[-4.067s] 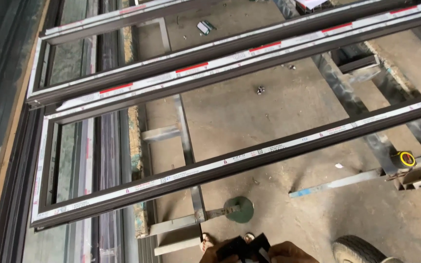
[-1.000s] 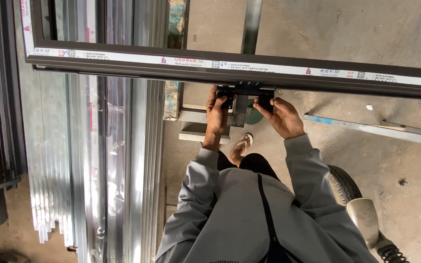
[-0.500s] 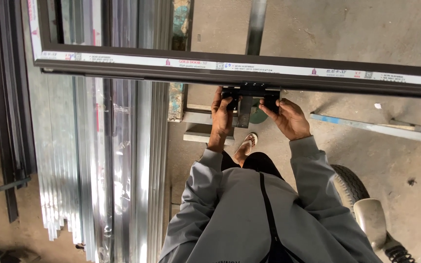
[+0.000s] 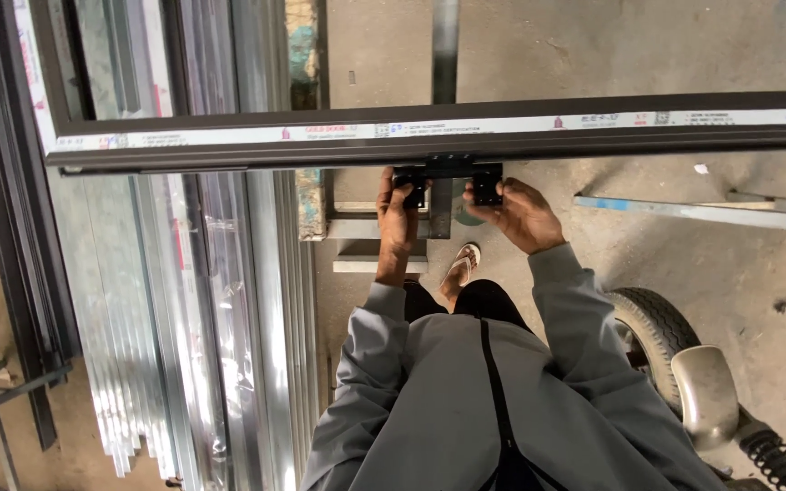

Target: Attaching a hinge to a metal frame and peeling off protective film

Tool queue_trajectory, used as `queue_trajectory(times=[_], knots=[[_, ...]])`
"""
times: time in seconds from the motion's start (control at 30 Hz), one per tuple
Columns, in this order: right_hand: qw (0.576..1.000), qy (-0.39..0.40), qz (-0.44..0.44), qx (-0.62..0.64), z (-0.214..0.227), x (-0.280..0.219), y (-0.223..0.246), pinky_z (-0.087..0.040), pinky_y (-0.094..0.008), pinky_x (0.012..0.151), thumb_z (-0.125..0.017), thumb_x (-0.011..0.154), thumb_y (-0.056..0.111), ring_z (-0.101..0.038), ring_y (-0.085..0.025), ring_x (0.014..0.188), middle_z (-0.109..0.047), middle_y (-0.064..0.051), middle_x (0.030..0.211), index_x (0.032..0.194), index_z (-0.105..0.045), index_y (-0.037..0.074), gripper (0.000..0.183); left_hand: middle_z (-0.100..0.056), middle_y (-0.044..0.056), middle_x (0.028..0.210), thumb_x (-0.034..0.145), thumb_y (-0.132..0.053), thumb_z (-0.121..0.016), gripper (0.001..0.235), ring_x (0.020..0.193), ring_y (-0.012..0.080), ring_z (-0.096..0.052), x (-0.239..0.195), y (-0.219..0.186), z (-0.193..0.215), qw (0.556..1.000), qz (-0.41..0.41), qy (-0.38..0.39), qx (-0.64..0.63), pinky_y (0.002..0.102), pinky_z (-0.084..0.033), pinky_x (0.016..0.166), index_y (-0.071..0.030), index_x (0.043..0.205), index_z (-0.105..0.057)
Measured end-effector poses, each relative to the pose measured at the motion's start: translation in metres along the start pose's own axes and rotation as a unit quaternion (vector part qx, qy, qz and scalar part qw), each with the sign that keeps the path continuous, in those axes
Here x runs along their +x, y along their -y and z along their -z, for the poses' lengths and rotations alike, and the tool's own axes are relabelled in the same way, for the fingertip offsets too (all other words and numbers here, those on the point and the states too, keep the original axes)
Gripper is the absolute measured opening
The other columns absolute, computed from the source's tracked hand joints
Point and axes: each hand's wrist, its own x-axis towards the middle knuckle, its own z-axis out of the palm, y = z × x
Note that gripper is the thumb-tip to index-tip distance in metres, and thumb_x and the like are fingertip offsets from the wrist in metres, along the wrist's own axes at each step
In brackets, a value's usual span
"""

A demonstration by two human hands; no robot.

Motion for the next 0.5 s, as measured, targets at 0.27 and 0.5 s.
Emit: queue_trajectory(times=[0.27, 0.5], knots=[[0.898, -0.312, 0.085, -0.297, 0.06, -0.04, 0.002, -0.066, -0.052, 0.072, -0.06, 0.098, 0.003, -0.074, -0.039, 0.077, -0.069, -0.03, 0.099, 0.114, -0.061, -0.008, 0.02, -0.053, 0.034, 0.142, 0.104, -0.015, -0.063, 0.061, 0.123, 0.0492, -0.061, -0.033, -0.077, -0.021, 0.904, -0.064, 0.045, 0.42, 0.062, -0.053, 0.102, -0.004, 0.157, -0.035], [0.66, -0.234, 0.321, -0.638, 0.084, -0.037, -0.044, -0.056, -0.034, 0.054, -0.062, 0.103, 0.006, -0.071, -0.025, 0.054, -0.072, -0.011, 0.067, 0.135, -0.061, 0.005, 0.032, -0.069, 0.007, 0.125, 0.099, -0.025, -0.071, 0.029, 0.117, 0.031, -0.067, -0.048, -0.094, -0.05, 0.639, -0.303, 0.102, 0.699, 0.044, -0.053, 0.101, -0.015, 0.126, -0.072]])
